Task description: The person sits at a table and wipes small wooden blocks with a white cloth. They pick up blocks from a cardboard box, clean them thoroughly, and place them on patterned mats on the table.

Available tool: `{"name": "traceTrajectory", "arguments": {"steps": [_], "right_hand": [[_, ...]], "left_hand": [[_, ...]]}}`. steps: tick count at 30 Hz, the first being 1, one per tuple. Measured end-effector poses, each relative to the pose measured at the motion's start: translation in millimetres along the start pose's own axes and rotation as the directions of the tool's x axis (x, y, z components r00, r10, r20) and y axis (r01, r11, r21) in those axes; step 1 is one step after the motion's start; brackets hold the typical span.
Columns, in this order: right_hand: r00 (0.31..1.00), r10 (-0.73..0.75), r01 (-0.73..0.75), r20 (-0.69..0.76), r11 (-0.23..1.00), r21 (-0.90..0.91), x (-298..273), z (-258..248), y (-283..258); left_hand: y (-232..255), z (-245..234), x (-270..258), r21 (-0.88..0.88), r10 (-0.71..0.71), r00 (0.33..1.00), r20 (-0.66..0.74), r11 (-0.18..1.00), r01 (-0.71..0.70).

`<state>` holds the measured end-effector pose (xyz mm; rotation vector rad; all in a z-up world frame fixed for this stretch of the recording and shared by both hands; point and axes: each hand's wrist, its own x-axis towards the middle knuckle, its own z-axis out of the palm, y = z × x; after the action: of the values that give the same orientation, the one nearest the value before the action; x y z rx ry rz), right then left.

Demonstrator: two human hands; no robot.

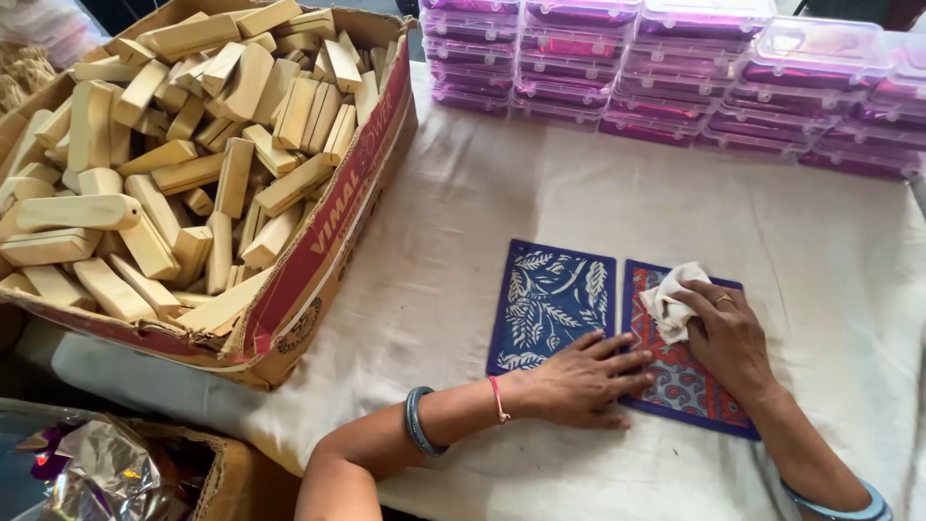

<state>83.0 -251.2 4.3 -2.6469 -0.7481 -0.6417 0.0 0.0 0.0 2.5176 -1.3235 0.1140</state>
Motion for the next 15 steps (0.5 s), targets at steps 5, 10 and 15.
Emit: {"name": "traceTrajectory", "arguments": {"steps": [5,10,15], "right_hand": [[1.0,-0.008,0.008,-0.016,0.999,0.04,-2.4,0.1,2.9],[1.0,-0.009,0.009,-0.001,0.999,0.04,-3.2,3.1,7.2],[1.0,0.003,-0.003,0.005,1.0,-0.002,-7.5,12.0,16.9]], "left_hand": [[-14.9,1.8,-7.5,-0.158,0.156,0.987,0.029,0.976,-0.15],[-13.5,-108.7,-25.1,0.038,0.101,0.985,-0.142,0.995,-0.096],[-33.2,-225.0,-55.1,0.349,-0.282,0.954,-0.1,0.888,0.299]]}}
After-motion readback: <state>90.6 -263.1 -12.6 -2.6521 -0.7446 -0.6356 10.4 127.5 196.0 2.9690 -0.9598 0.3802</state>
